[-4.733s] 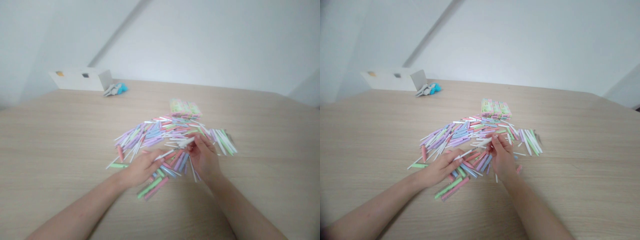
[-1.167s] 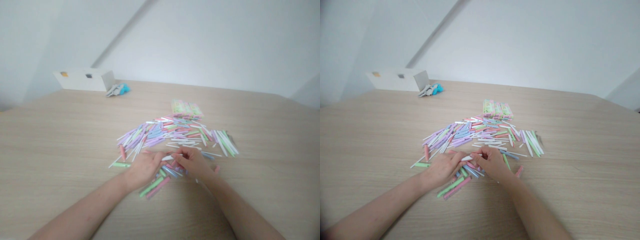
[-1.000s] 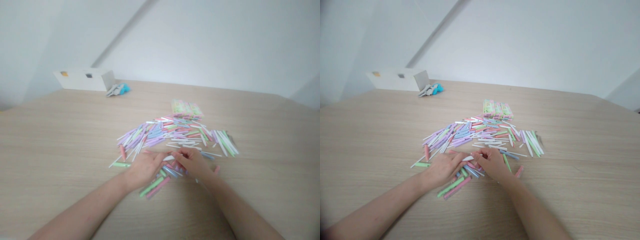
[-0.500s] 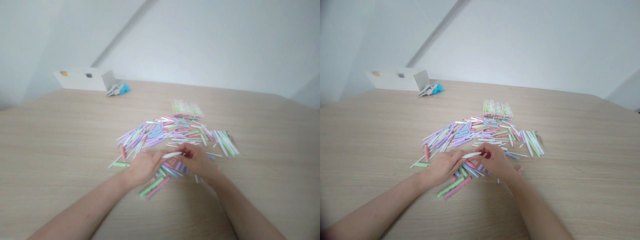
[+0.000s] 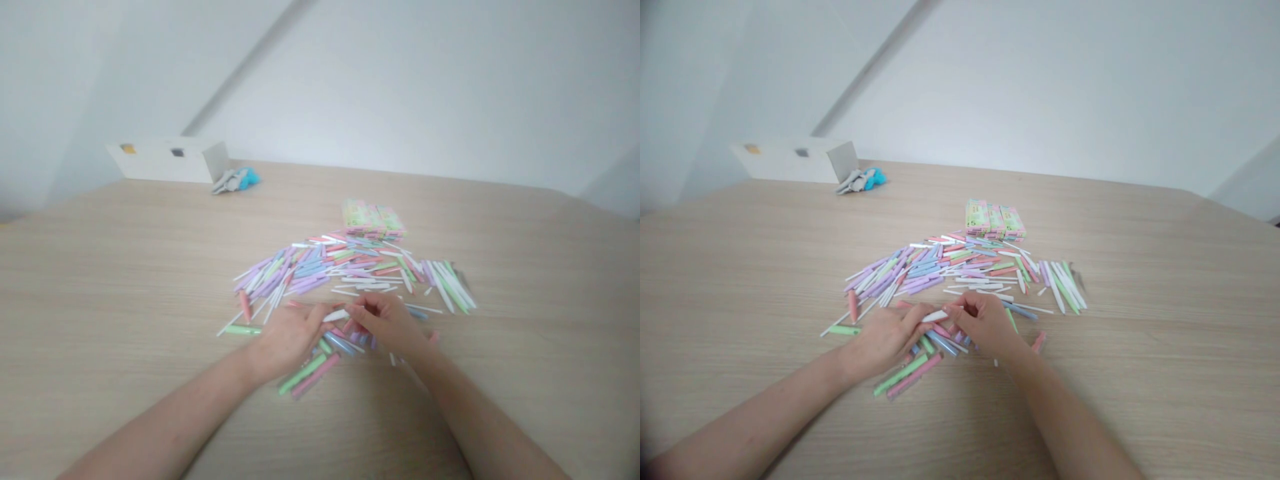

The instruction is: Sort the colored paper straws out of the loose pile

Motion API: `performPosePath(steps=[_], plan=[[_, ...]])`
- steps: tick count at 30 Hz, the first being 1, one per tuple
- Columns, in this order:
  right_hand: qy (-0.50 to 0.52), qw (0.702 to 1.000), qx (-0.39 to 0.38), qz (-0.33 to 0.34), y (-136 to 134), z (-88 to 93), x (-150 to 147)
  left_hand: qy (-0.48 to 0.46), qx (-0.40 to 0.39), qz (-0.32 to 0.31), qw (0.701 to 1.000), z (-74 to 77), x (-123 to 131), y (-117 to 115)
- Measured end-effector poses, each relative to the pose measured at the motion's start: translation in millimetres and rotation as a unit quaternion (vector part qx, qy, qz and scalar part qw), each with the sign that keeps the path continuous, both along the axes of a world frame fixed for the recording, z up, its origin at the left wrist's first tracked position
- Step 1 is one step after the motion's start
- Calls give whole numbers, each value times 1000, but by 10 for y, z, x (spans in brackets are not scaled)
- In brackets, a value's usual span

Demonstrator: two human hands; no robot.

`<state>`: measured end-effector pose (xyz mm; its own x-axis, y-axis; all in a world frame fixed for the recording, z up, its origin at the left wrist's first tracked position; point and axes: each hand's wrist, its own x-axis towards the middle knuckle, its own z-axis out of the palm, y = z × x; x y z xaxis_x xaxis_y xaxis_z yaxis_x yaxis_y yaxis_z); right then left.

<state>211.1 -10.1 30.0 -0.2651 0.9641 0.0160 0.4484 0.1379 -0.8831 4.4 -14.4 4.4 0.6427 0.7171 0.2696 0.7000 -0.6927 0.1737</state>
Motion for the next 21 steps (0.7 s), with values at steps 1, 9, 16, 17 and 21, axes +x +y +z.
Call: performPosePath(steps=[1,9,16,17,21], plan=[[-9,1000,5,1,-5,2,-4,-1,2,-4,1000,-1,-1,-1],[-28,999,16,7,4,-86,-19,8,4,8,1000,24,4,27],[97,994,22,37,11,-74,27,42,-30,30,998,64,-17,38],[97,994,27,35,15,-66,34,46,-32,33,998,67,-19,38],[90,996,1,17,32,-52,44,32,-27,30,999,55,-8,28]])
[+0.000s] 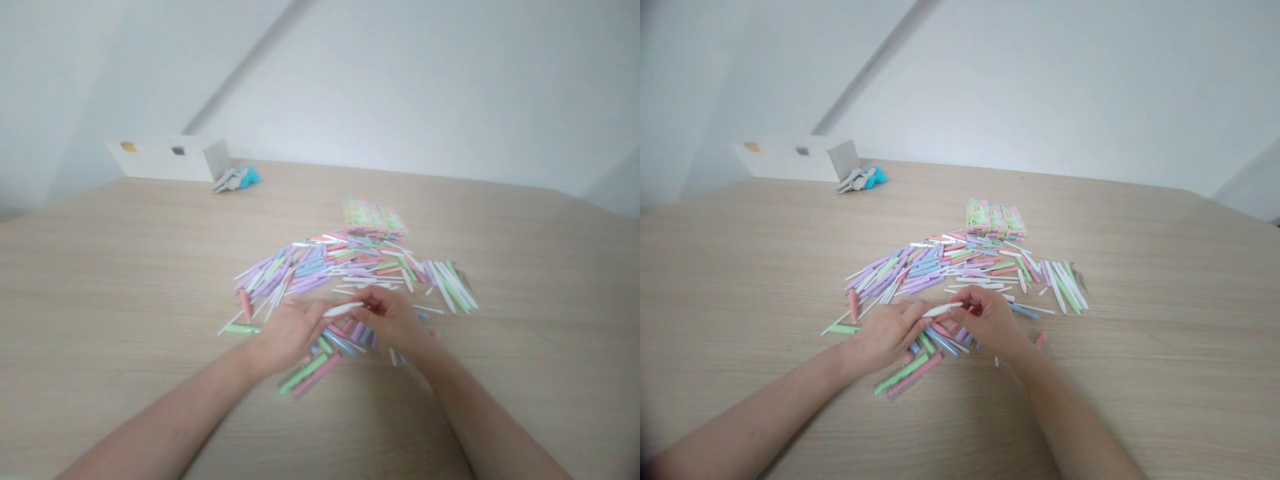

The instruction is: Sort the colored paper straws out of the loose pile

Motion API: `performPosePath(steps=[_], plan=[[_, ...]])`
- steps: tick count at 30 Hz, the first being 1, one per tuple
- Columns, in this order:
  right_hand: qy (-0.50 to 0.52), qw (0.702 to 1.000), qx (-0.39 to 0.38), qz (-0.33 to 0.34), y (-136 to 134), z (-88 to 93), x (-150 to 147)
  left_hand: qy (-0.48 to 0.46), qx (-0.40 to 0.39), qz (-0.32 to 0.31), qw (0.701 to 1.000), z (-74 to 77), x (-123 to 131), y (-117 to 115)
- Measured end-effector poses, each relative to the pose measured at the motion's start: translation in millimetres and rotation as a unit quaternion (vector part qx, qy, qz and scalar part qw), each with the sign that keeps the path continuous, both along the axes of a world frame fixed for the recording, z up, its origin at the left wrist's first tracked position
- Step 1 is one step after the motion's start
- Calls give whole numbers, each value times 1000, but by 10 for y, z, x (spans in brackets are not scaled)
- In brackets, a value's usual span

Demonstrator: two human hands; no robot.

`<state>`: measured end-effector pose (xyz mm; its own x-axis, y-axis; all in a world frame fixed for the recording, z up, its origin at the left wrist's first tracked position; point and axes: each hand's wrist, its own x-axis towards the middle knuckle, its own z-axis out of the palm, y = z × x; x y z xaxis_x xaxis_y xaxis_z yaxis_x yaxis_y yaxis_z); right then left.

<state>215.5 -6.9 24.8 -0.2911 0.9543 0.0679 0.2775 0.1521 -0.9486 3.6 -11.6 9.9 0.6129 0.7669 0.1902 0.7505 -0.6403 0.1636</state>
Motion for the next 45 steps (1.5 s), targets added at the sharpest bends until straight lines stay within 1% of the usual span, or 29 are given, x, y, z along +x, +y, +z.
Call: performPosePath(steps=[4,8,10,14,17,19,23,25,30,35,38,42,45], plan=[[-8,1000,-21,4,1,3,-17,-20,14,-20,999,-47,13,-14],[-74,997,1,-10,-20,21,-43,-22,26,-29,999,-76,6,-18],[-107,994,11,-14,-34,27,-55,-26,33,-32,999,-67,7,-24],[-133,991,-6,-12,-42,12,-68,-37,29,-57,997,-21,23,-34],[-145,989,4,-7,-32,-16,-59,-23,30,-46,998,-3,29,-22],[-127,992,13,3,-25,-33,-45,-7,25,-24,999,-2,23,-8],[3,999,5,33,-9,-37,-11,27,-7,21,999,-1,-5,16],[31,999,12,40,2,-27,-2,28,-17,26,999,-1,-16,23],[-10,1000,10,-4,21,-3,2,8,-11,6,1000,-15,-11,21],[-17,1000,-4,8,2,18,17,-24,11,-14,1000,-16,13,-17],[-10,1000,-12,16,-15,46,13,-40,11,-19,999,32,27,-55],[-14,1000,13,9,-24,76,0,-45,0,-33,998,111,28,-96],[-14,1000,24,1,-20,72,5,-37,-19,-26,999,140,15,-98]])
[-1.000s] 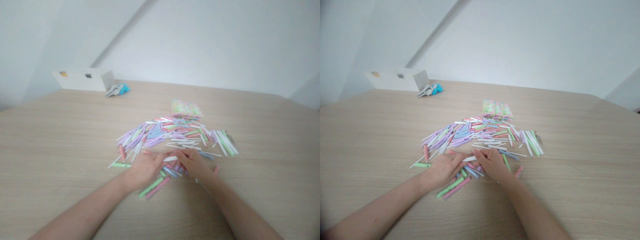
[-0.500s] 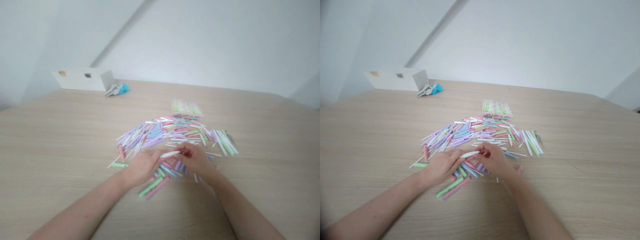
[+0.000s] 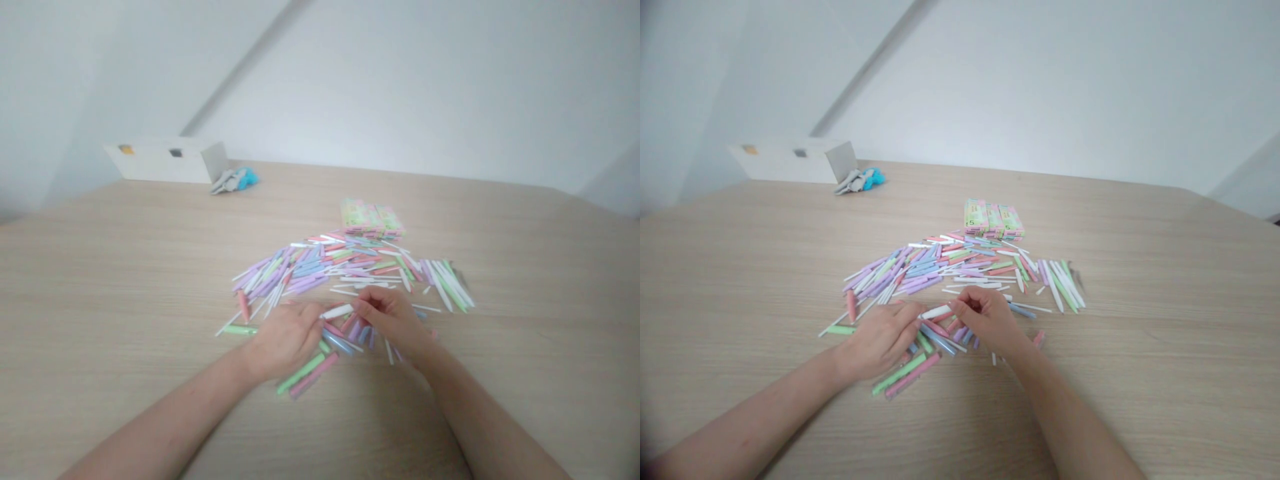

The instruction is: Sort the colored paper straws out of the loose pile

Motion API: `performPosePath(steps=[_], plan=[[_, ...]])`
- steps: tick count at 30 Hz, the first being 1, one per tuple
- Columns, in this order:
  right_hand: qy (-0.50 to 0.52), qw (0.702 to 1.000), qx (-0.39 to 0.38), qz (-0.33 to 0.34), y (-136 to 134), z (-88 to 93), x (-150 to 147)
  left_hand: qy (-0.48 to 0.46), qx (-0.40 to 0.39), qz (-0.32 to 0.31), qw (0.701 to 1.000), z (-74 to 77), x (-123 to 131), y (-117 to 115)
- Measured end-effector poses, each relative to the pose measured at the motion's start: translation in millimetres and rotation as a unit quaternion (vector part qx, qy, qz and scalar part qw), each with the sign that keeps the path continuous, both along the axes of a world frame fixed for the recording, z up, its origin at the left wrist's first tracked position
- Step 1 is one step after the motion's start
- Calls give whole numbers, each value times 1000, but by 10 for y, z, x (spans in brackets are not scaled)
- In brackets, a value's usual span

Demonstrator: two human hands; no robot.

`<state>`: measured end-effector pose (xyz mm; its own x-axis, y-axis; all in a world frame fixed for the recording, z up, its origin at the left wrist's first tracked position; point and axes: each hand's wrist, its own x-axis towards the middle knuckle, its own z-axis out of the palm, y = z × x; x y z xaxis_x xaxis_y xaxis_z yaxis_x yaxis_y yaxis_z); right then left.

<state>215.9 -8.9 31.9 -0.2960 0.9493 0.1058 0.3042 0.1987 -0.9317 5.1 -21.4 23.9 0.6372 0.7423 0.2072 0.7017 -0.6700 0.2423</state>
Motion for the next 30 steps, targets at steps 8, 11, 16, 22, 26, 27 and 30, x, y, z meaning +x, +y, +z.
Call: performPosePath(steps=[8,11,16,22,26,27,30], plan=[[-43,999,18,-4,8,-13,-18,-7,-15,-20,1000,-51,16,34],[-35,999,17,-10,-5,-11,-40,-7,-9,-22,1000,-83,10,39],[-46,998,24,-21,-24,-42,-51,-26,8,-17,999,-132,6,33],[-65,997,-27,-40,-53,-36,-101,-48,54,-16,997,-156,36,22],[-44,996,-66,-47,-46,-62,-109,-48,81,-27,995,-170,40,12],[-42,996,-67,-50,-41,-71,-107,-49,79,-31,995,-178,40,10],[-47,994,-70,-63,-29,-82,-106,-50,68,-36,996,-208,36,11]])
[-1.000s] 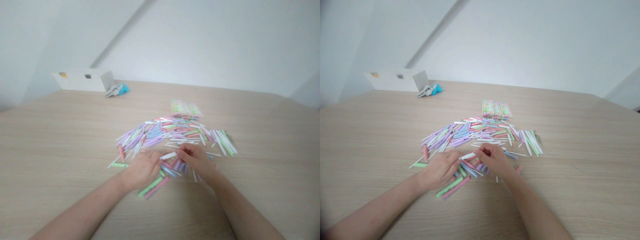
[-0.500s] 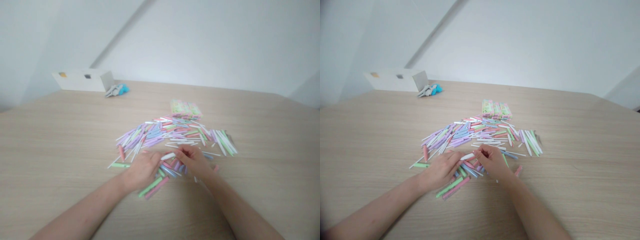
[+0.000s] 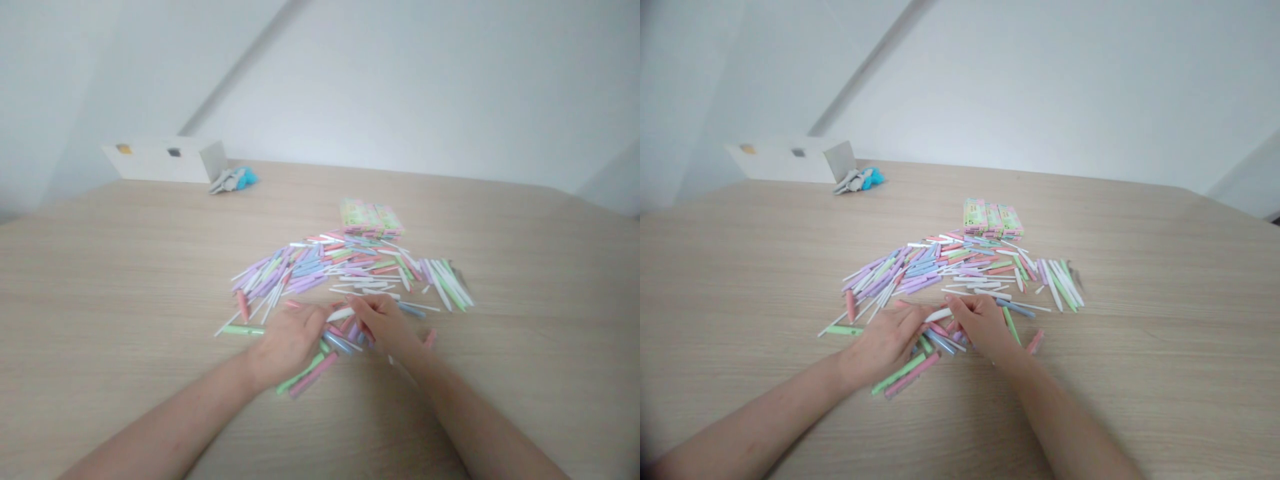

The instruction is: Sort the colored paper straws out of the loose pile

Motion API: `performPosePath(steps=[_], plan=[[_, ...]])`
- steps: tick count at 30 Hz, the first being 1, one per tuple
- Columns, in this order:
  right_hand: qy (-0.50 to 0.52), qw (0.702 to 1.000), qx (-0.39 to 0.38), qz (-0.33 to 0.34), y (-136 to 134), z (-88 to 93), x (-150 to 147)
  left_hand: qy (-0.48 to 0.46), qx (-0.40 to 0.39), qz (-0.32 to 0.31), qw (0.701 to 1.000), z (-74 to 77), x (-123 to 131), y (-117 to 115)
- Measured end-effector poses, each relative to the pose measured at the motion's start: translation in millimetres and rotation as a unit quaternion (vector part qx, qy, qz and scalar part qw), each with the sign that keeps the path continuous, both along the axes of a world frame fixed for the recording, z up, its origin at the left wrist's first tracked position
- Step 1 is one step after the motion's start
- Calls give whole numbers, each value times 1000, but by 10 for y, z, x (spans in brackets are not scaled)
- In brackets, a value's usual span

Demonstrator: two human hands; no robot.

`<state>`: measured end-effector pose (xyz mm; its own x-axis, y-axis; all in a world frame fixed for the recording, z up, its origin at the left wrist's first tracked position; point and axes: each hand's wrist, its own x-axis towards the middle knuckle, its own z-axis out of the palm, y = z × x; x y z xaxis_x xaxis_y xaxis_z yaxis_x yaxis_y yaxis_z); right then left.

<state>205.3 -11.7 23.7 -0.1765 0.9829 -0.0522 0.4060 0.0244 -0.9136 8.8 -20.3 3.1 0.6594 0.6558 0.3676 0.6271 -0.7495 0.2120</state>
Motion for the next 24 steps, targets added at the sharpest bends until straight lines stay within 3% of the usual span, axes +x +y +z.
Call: performPosePath(steps=[10,20,24], plan=[[-2,1000,-12,-11,-9,27,-43,40,36,16,998,-9,-3,11],[-41,999,-1,3,-6,-27,-46,52,11,32,998,45,16,9],[18,999,13,32,17,-20,2,53,-10,53,997,75,-3,36]])
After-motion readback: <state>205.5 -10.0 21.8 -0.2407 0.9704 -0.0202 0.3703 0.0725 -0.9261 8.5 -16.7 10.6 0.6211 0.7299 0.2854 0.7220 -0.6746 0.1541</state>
